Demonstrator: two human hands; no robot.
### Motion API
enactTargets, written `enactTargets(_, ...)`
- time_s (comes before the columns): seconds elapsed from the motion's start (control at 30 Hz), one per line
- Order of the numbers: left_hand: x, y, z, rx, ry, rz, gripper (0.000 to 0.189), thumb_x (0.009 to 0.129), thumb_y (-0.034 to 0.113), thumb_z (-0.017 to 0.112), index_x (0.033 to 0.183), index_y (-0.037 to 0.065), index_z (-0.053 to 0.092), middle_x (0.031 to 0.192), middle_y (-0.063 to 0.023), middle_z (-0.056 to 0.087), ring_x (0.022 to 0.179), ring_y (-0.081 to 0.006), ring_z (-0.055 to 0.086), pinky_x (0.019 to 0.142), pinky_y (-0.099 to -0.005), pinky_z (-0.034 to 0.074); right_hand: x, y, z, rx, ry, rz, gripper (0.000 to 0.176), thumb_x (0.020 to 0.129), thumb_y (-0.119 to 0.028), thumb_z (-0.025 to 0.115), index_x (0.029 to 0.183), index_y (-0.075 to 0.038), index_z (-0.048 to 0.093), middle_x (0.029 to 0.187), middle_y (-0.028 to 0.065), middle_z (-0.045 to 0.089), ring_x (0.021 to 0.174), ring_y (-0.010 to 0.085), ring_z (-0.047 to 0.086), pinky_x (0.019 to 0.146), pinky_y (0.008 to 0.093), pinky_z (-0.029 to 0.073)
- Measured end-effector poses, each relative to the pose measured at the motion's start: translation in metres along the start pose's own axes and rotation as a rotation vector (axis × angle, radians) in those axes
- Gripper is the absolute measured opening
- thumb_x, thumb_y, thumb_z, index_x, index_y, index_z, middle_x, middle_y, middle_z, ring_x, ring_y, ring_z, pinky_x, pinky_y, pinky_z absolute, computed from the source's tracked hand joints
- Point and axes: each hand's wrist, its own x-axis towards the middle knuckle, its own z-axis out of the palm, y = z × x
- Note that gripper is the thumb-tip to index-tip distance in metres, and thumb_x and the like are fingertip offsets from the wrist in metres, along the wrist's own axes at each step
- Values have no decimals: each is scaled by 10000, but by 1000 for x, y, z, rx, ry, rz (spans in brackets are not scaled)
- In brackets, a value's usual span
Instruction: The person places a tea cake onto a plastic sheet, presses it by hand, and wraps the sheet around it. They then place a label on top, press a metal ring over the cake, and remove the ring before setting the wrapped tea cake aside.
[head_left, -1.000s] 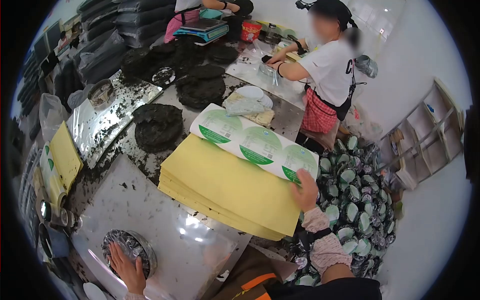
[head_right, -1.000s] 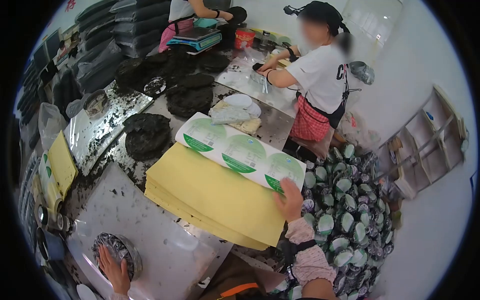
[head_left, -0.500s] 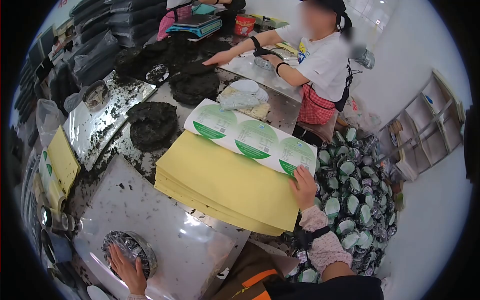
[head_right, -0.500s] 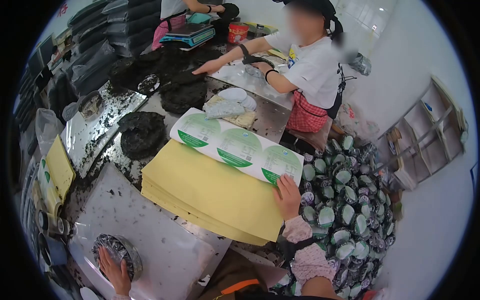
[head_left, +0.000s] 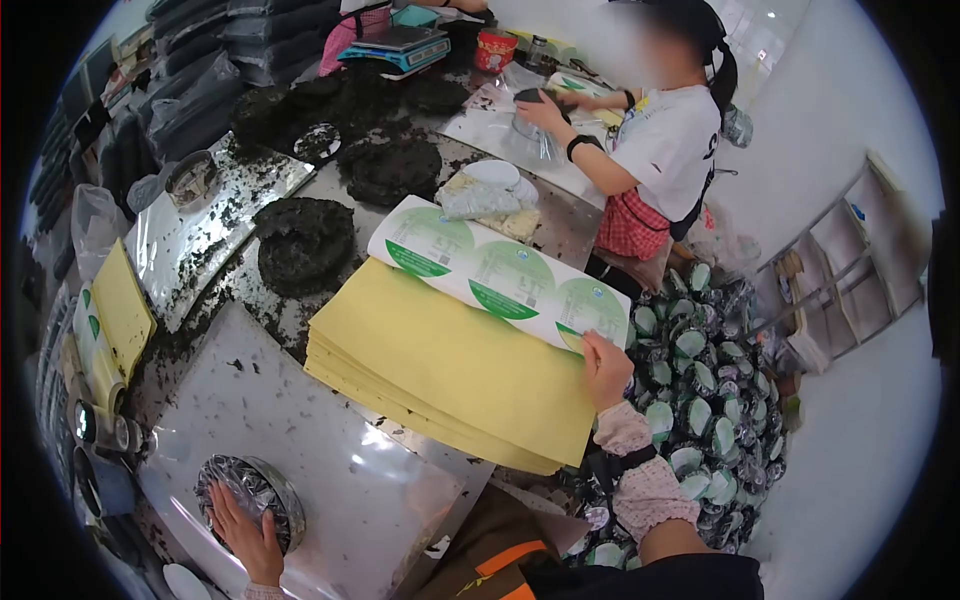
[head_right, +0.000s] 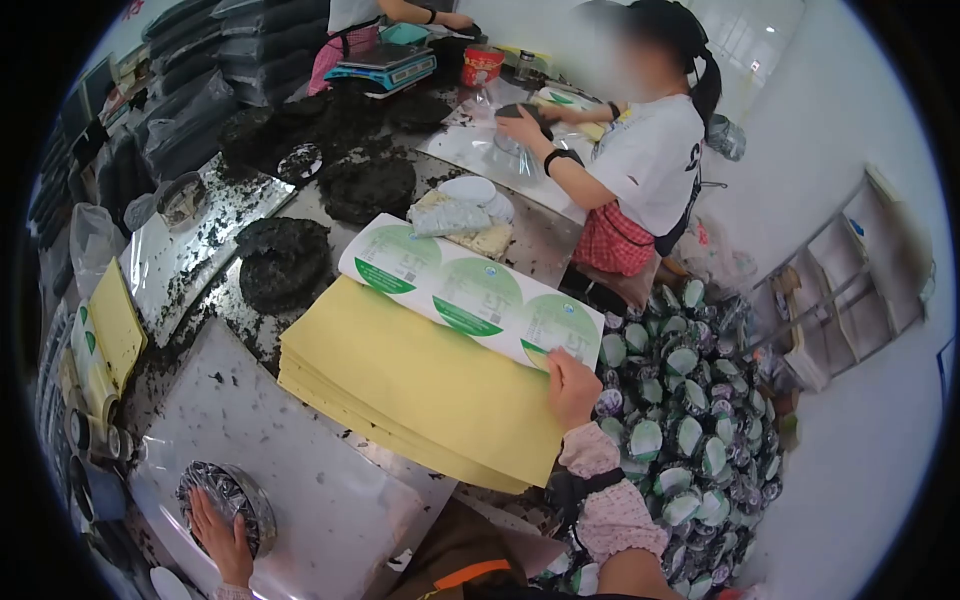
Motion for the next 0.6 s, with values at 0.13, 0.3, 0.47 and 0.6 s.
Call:
enactTargets(0.13,-2,0,0,-65,26,0,827,967,466,515,1535,-79,262,1605,-252,281,1519,-388,211,1233,-536,94,29,104,7,216,-93,401,136,871,-130,748,923,-5,756,927,120,766,816,212,721,732,332,547)
enactTargets(0.3,-2,0,5,-141,-23,-71,943,818,390,717,1528,-67,298,1606,-265,274,1506,-414,227,1227,-552,106,195,81,-143,284,316,136,264,1033,-150,536,1184,14,678,1098,106,699,1017,210,652,952,344,513)
enactTargets(0.47,1,12,-15,-134,64,-59,858,844,441,714,1487,-37,407,1577,-252,328,1501,-401,239,1221,-573,122,149,-188,-31,596,-375,-58,470,1002,-329,547,1315,22,554,1273,183,582,1163,290,552,1014,390,451)
enactTargets(0.6,-7,15,-17,-116,113,-149,746,849,437,706,1482,112,482,1602,-211,304,1501,-421,229,1218,-581,120,-24,-366,72,760,-906,-903,764,918,-484,592,1473,12,419,1489,265,424,1373,406,425,1123,460,379)
